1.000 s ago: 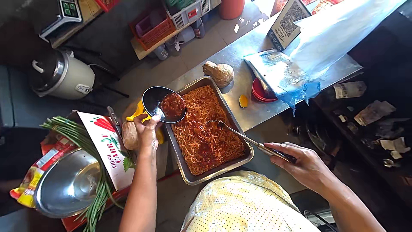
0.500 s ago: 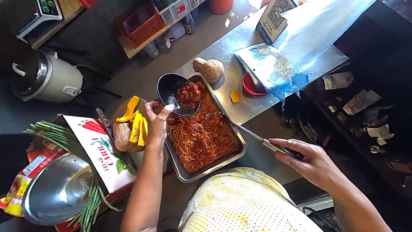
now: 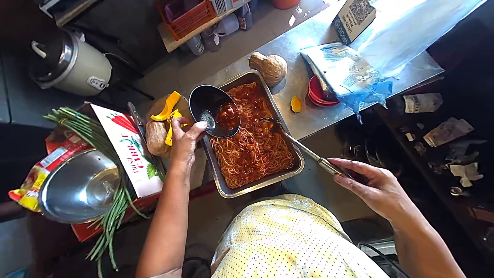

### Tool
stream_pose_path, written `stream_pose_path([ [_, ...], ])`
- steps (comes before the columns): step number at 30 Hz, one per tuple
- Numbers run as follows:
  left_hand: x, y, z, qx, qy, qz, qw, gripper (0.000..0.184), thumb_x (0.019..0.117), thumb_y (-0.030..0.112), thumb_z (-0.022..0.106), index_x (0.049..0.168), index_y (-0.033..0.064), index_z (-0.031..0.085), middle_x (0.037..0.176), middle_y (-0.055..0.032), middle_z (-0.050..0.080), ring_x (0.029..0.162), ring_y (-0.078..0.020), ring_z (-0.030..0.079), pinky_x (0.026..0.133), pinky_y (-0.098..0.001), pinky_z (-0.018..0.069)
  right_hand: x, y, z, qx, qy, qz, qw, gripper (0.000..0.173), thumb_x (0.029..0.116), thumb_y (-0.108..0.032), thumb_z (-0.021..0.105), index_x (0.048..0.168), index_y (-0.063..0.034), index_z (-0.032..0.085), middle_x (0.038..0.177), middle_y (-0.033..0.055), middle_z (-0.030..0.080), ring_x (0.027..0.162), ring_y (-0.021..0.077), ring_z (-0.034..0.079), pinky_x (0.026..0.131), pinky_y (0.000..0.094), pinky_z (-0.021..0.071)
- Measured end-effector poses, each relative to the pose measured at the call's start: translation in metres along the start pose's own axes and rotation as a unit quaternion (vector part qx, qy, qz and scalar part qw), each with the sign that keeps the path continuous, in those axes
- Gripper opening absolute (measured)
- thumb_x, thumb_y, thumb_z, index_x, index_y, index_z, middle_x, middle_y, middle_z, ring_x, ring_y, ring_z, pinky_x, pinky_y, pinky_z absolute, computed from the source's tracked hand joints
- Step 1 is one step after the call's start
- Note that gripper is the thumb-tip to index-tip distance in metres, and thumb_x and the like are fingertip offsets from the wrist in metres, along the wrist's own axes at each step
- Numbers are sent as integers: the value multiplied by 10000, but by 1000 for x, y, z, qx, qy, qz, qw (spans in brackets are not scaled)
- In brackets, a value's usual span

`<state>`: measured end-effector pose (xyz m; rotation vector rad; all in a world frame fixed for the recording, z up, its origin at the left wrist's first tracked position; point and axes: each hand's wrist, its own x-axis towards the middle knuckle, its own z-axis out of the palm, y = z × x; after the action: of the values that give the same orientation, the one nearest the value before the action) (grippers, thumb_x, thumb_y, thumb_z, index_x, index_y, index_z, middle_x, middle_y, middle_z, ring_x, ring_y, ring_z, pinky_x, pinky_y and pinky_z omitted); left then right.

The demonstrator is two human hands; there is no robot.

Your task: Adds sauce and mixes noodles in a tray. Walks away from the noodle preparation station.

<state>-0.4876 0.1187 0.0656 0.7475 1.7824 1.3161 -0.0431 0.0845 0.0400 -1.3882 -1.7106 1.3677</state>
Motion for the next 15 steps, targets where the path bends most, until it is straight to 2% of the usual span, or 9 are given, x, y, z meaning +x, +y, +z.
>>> stream_pose_path([
  [2,-16,0,-20,67,18,4,998,684,852,223,786,1391,103,382,1162,-86,585,933,-155,645,815,-354,581,1,1,2,-1,-5,2,1000,400,924,-283,659,1292,-134,712,1045,-21,734,780,-1,642,657,159,532],
  [4,-29,-2,-39,127,30,13,991,745,832,293,805,1420,126,380,1157,-87,579,942,-166,627,810,-388,568,2,1,4,-3,-9,1,1000,398,925,-273,661,1293,-131,710,1051,-21,735,780,-2,646,663,157,536],
  [9,-53,-12,-72,199,47,32,978,802,767,351,840,1387,97,401,1130,-103,614,958,-168,643,831,-407,555,8,2,7,-10,-25,-8,1000,392,932,-268,658,1298,-139,710,1063,-17,739,801,-1,653,686,158,541],
  [11,-66,-16,-79,211,49,30,976,807,748,344,843,1377,87,408,1105,-105,625,933,-164,656,799,-390,567,10,2,7,-15,-32,-11,999,388,937,-288,658,1297,-155,712,1074,-21,741,815,0,658,693,160,544],
  [13,-82,-19,-83,220,42,19,974,812,728,362,832,1366,94,407,1068,-71,646,889,-124,675,742,-329,577,11,2,7,-15,-37,-14,999,384,936,-290,660,1292,-157,716,1065,-22,742,813,6,658,692,165,545],
  [15,-98,-21,-85,219,26,10,975,833,715,362,822,1370,61,405,1062,-68,651,904,-120,686,775,-320,595,12,1,6,-11,-42,-18,999,380,942,-289,662,1292,-152,715,1065,-22,740,813,6,656,694,164,544],
])
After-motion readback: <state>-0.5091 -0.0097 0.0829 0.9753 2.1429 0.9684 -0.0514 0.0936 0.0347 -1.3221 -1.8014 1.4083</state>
